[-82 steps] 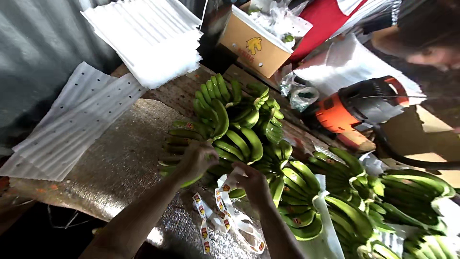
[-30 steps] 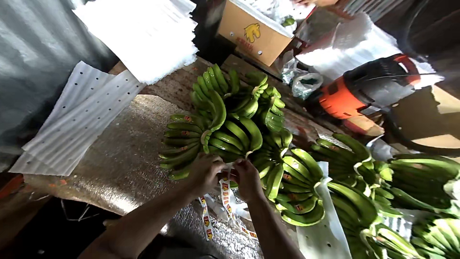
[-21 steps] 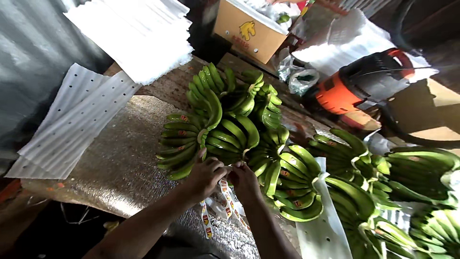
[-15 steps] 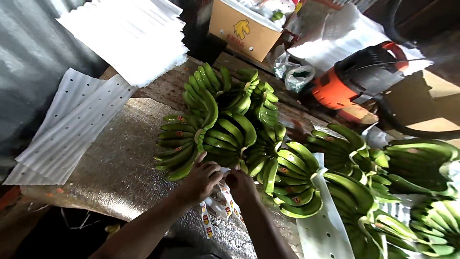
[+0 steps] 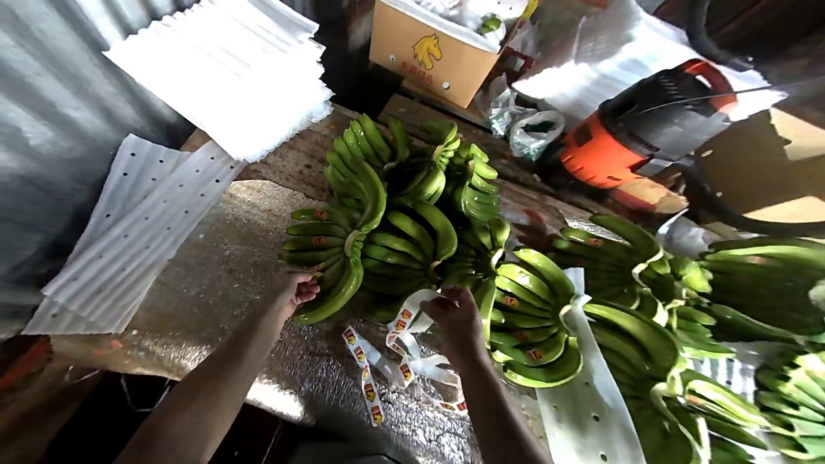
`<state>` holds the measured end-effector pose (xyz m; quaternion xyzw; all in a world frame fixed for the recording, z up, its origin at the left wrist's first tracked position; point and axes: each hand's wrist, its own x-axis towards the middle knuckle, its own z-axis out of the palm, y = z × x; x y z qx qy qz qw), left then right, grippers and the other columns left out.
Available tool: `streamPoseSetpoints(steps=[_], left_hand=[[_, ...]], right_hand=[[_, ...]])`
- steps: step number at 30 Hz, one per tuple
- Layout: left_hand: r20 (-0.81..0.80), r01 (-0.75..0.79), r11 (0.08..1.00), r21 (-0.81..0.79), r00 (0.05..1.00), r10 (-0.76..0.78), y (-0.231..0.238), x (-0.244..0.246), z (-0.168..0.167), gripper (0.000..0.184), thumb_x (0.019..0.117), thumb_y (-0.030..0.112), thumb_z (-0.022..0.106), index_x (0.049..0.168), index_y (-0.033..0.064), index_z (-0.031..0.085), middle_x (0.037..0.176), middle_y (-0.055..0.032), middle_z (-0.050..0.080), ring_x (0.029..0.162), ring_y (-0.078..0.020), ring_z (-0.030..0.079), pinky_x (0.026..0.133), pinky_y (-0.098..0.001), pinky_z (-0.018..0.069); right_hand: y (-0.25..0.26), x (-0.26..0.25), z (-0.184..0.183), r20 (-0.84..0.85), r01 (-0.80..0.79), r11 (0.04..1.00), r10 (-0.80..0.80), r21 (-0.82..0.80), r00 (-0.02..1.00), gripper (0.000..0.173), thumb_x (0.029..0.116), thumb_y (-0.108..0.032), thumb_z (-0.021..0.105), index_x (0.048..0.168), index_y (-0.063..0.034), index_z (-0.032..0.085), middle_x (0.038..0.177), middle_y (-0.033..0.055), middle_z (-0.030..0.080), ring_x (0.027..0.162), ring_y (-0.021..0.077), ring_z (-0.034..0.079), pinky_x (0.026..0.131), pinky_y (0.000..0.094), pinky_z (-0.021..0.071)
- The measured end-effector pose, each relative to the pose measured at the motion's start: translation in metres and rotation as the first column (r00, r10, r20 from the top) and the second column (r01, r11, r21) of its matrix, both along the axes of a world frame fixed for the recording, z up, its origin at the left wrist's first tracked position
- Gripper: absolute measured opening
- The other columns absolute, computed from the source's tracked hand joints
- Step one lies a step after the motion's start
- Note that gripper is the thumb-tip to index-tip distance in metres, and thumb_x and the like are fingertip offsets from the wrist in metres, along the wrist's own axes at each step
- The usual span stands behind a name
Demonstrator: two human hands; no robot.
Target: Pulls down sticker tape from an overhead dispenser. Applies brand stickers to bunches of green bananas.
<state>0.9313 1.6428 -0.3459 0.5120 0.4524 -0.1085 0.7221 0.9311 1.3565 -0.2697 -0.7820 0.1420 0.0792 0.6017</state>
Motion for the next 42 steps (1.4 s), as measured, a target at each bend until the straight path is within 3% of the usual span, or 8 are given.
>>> streamPoseSetpoints(steps=[6,12,17,23,27,31,33,42], left_hand=[[-0.196,0.457,0.872,0.177,0.884,-0.424,0.007,0.017,0.006,0.03,0.0989,0.003,0.06,0.127,0.0007,0.051,0.081,-0.0082,0.062,0.059,-0.0116,0.06,0.055,-0.0236,0.0515],[-0.056,0.546,0.331,0.77,0.574,-0.817,-0.041,0.009,0.059,0.043,0.0951,0.02,0.072,0.127,-0.0056,0.061,0.124,-0.0262,0.063,0.117,-0.0395,0.062,0.104,-0.0552,0.0482],[0.434,0.623,0.536,0.57,0.326,-0.84,-0.14,-0.02,0.061,0.047,0.0913,0.01,0.074,0.131,-0.007,0.054,0.123,-0.0174,0.065,0.115,-0.019,0.063,0.103,-0.0336,0.05],[0.445,0.524,0.799,0.295,0.664,-0.601,-0.189,-0.029,0.071,0.045,0.0875,-0.001,0.072,0.126,-0.0041,0.048,0.105,-0.0117,0.061,0.084,-0.0153,0.066,0.076,-0.0325,0.0593],[0.473,0.503,0.784,0.363,0.626,-0.62,-0.209,-0.039,0.077,0.035,0.0822,0.0,0.078,0.111,-0.0007,0.057,0.104,-0.0068,0.06,0.084,-0.0081,0.064,0.075,-0.0246,0.0571],[0.443,0.617,0.672,0.409,0.51,-0.737,-0.24,-0.061,0.091,0.033,0.0819,-0.009,0.07,0.112,-0.0021,0.058,0.105,-0.0077,0.062,0.085,-0.0096,0.064,0.076,-0.0262,0.0569],[0.397,0.586,0.63,0.51,0.49,-0.776,-0.252,-0.071,0.092,0.033,0.0843,-0.005,0.072,0.115,-0.0016,0.062,0.108,-0.0102,0.065,0.087,-0.0117,0.067,0.078,-0.0277,0.0586],[-0.012,-0.097,-0.054,0.994,0.387,-0.922,-0.271,-0.096,0.096,0.013,0.0828,0.001,0.073,0.09,0.011,0.075,0.1,-0.0065,0.073,0.106,-0.0302,0.071,0.108,-0.0724,0.037]], right_hand=[[-0.01,0.001,-0.003,-0.03,-0.225,0.933,0.226,-0.28,0.974,0.018,0.089,0.001,0.069,0.107,0.0033,0.069,0.095,0.0109,0.07,0.082,0.014,0.068,0.077,0.0313,0.0576],[-0.022,-0.001,0.009,0.042,-0.15,0.984,0.155,-0.1,0.987,0.014,0.0908,0.005,0.066,0.105,0.0059,0.066,0.09,0.0093,0.071,0.068,0.0123,0.07,0.066,0.0281,0.0618],[-0.037,-0.009,0.024,0.138,-0.059,0.991,0.043,0.118,0.99,0.009,0.0939,0.007,0.058,0.102,0.0061,0.06,0.086,0.0064,0.07,0.064,0.0106,0.069,0.06,0.027,0.0617],[-0.109,-0.034,0.025,0.015,-0.175,0.919,0.192,-0.353,0.981,0.063,0.1009,-0.023,0.063,0.158,-0.0141,0.038,0.129,0.0223,0.065,0.082,0.0287,0.074,0.067,0.047,0.0621],[-0.148,-0.067,0.022,-0.061,-0.342,0.821,0.354,-0.458,0.933,0.056,0.1032,-0.026,0.058,0.156,-0.0155,0.043,0.085,0.0118,0.073,0.066,0.0238,0.07,0.063,0.0466,0.0593],[-0.151,-0.085,0.009,0.112,-0.396,0.88,0.379,0.262,0.918,0.063,0.1068,-0.026,0.046,0.161,-0.0024,0.023,0.149,0.0124,0.052,0.12,0.0139,0.064,0.101,0.0345,0.0556],[-0.15,-0.087,0.008,0.055,-0.298,0.835,0.308,0.462,0.95,0.055,0.1072,-0.026,0.041,0.157,-0.0027,0.034,0.15,0.0096,0.053,0.127,0.0145,0.059,0.107,0.0348,0.0498],[-0.157,-0.096,0.016,0.091,-0.442,0.804,0.444,0.399,0.891,0.065,0.1098,-0.045,0.031,0.146,0.0056,0.049,0.143,0.0091,0.06,0.133,0.0097,0.055,0.116,0.0297,0.0411]])
